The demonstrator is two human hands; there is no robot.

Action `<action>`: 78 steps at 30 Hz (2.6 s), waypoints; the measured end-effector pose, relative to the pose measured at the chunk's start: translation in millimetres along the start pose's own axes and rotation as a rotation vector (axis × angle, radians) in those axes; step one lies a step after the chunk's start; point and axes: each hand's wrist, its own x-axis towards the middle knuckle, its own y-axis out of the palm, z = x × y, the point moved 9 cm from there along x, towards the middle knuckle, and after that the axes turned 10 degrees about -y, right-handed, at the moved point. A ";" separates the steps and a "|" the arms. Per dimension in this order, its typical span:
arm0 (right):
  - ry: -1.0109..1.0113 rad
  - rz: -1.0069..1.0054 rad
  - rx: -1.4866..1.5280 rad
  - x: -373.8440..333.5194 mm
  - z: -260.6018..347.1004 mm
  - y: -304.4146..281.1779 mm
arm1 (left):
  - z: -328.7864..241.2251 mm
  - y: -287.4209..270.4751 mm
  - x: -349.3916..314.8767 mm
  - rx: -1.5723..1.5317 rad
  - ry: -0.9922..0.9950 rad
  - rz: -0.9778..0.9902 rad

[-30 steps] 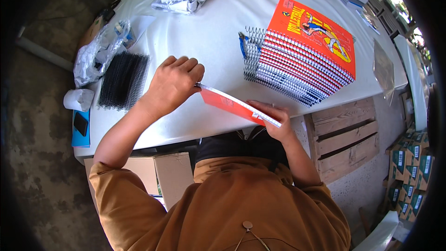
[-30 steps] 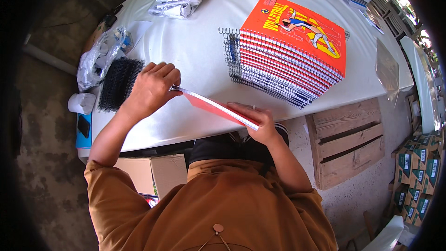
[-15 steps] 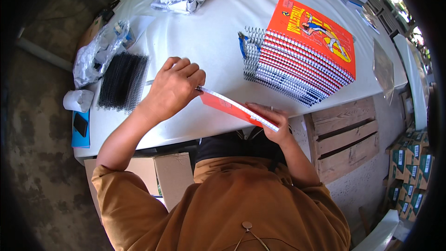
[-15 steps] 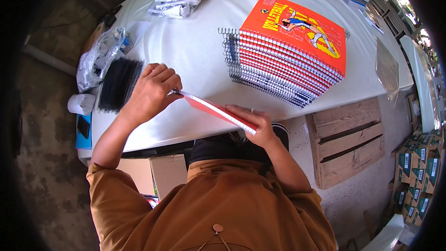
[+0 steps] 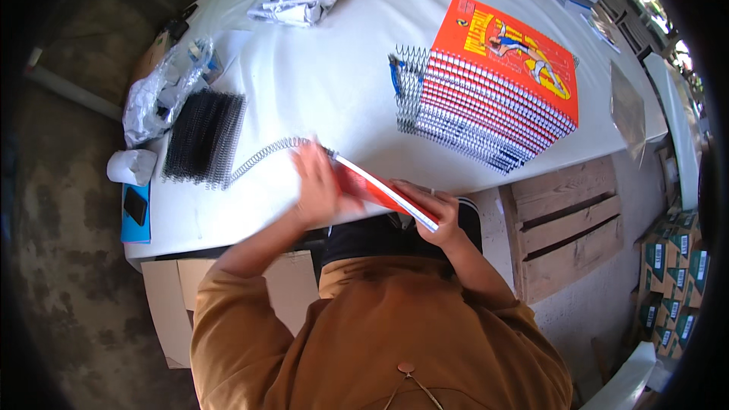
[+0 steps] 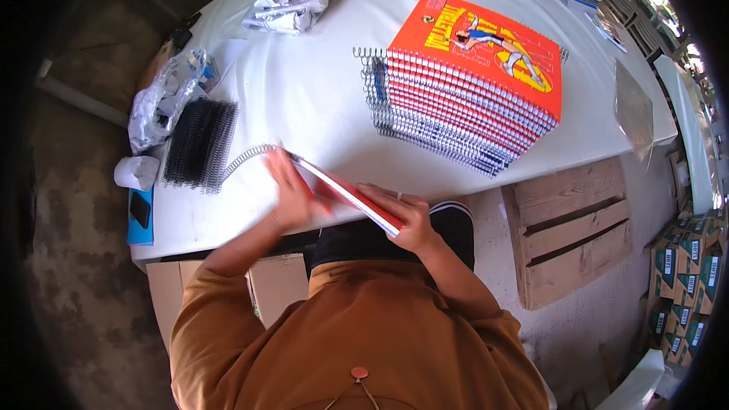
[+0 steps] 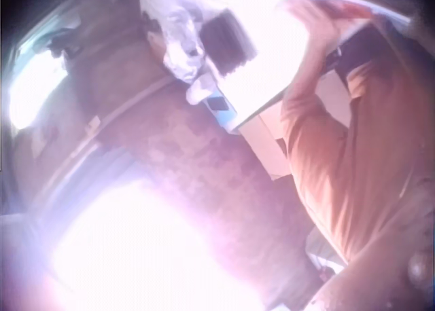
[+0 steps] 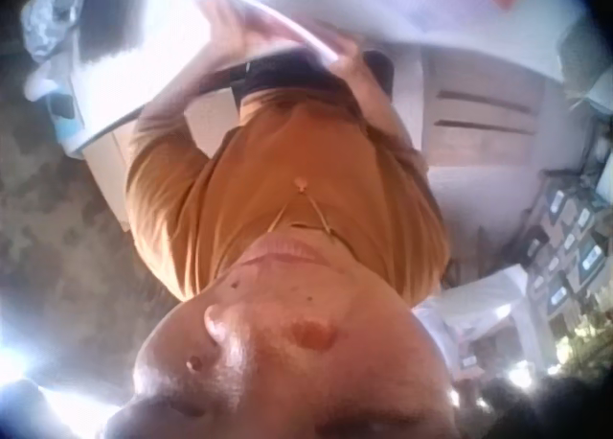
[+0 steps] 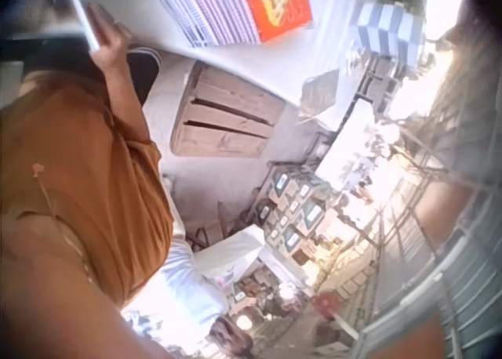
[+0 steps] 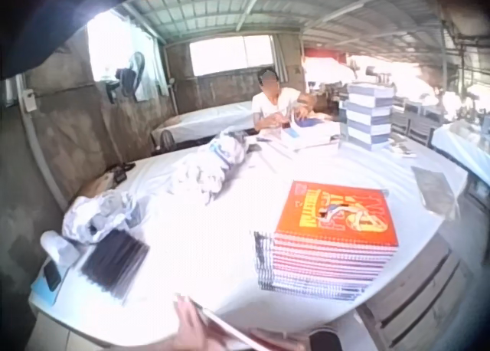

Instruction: The person inserts a spiral coil into the punched holes of notebook covers and pages, then uses a pair of pliers to cut and bend the end of the coil.

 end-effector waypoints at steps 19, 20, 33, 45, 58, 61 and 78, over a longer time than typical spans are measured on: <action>0.043 -0.055 0.044 -0.7 -1.5 9.8 | -54.9 -7.2 -16.7 -0.157 0.270 -0.156; -0.053 -0.021 -0.062 -4.3 -0.7 3.0 | -66.3 -17.8 -11.5 -0.093 0.414 -0.221; -0.110 0.028 0.005 0.0 12.0 8.1 | -100.5 -109.1 85.6 0.185 0.278 -0.646; -0.025 -0.116 0.054 1.9 1.4 17.0 | -101.3 -28.0 25.7 -0.087 0.298 -0.172; 0.101 -0.119 0.106 4.2 -13.8 10.2 | -125.3 -44.9 36.5 -0.228 0.466 -0.264; 0.104 -0.045 0.068 -2.3 -9.0 30.6 | -118.9 -44.7 49.4 -0.180 0.298 -0.283; 0.369 0.080 0.276 18.5 -4.9 12.2 | -166.7 -73.7 103.6 -0.132 0.262 0.343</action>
